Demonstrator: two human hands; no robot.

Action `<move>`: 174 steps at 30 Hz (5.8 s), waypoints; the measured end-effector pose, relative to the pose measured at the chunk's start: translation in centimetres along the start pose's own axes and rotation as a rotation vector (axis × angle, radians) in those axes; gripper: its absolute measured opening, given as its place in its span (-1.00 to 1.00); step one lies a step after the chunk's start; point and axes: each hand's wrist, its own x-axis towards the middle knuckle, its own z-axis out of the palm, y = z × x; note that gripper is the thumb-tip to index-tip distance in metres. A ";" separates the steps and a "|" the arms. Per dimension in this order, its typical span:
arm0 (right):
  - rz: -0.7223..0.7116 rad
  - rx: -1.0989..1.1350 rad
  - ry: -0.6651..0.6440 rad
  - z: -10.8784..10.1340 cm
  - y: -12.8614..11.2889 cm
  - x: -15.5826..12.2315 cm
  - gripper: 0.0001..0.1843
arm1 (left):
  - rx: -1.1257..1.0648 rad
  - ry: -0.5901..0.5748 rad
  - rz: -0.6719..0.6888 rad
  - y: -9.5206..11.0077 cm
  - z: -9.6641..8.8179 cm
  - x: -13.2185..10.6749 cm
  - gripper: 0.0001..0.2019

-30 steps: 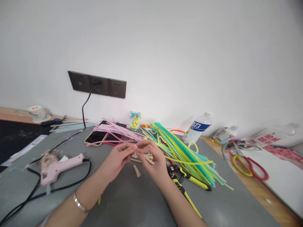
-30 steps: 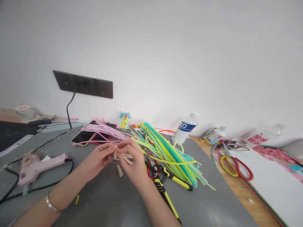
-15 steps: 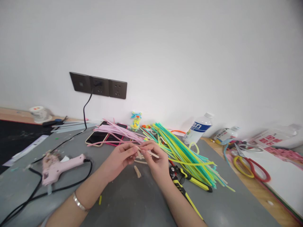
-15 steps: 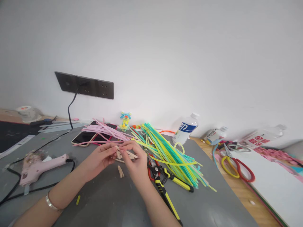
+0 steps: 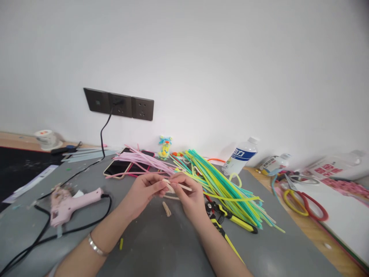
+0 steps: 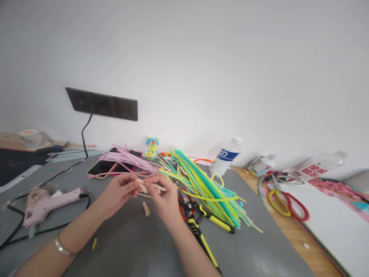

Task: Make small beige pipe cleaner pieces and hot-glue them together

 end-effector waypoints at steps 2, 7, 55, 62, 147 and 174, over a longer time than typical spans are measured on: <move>0.023 0.024 0.002 0.1 0.1 0.0 -0.87 | -0.012 0.005 0.006 0.0 0.0 0.0 -0.68; 0.054 0.015 -0.001 0.2 0.0 0.0 -0.83 | 0.056 0.022 0.061 -0.1 -0.2 0.2 -0.68; 0.166 0.015 -0.231 -1.4 0.7 0.8 -0.76 | 0.165 -0.158 -0.203 0.5 -1.4 0.2 -0.71; 0.159 0.017 -0.296 -1.8 0.8 1.0 -0.75 | 0.263 -0.260 -0.336 0.7 -2.1 0.1 -0.70; 0.075 0.082 -0.018 0.0 0.3 0.3 -0.78 | 0.758 0.135 0.710 0.2 -0.7 -1.0 -0.89; 0.079 -0.127 0.006 -0.2 1.4 0.0 -0.92 | 0.641 0.093 0.324 -0.8 -0.9 0.2 -0.87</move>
